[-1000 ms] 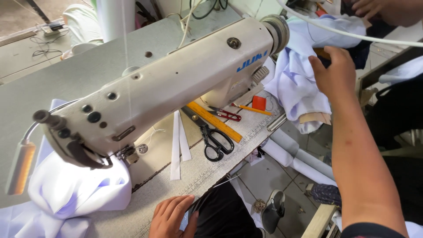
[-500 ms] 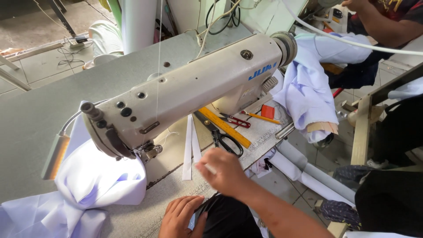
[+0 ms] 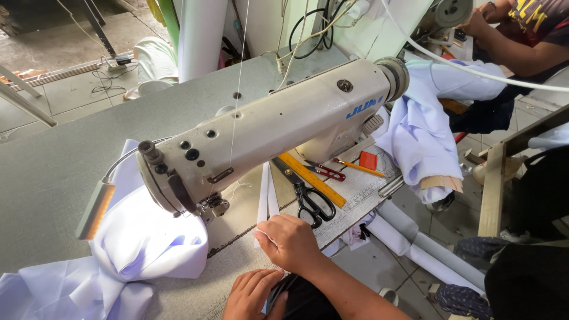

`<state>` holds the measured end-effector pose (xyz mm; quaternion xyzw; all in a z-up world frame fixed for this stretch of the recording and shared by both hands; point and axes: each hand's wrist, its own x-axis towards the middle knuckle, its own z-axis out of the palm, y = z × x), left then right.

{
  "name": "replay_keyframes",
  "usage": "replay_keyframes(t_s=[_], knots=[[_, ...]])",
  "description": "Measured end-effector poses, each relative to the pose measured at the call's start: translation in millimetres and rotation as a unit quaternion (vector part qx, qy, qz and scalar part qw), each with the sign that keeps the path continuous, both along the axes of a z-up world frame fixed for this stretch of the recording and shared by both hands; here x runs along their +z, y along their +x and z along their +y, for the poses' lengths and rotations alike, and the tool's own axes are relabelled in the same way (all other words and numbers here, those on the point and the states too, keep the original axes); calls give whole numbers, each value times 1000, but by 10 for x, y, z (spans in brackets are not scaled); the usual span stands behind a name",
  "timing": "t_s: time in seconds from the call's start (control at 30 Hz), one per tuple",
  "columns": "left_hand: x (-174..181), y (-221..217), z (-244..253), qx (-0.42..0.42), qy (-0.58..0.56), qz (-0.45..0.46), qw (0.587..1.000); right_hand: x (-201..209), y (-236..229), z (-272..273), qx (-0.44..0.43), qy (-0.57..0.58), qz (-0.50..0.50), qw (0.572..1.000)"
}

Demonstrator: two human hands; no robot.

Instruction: Measuring and cutting white fabric into strips using a ruler and scissors at a sewing station.

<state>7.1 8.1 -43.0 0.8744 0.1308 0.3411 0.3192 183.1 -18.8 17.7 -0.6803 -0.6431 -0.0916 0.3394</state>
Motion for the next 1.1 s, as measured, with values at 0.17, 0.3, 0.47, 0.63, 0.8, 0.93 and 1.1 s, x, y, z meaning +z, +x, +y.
replay_keyframes(t_s=[0.17,0.3,0.47,0.63,0.8,0.93,1.1], knots=[[-81,8,2,5,9,-3,1000,7,-2,10,-3,-4,-2,1000],[-85,6,8,-1,9,-1,1000,18,-5,15,-1,7,6,1000],[-19,4,7,2,14,-10,1000,13,0,13,0,4,17,1000],[161,-17,-19,-1,6,-12,1000,8,8,11,-4,2,21,1000],[400,-24,-64,-3,-10,-10,1000,11,1,-17,-3,5,29,1000],[574,-47,-129,9,-30,17,999,10,-6,-37,-1,26,20,999],[549,-85,-165,24,-72,4,997,-94,3,-49,-10,18,33,999]])
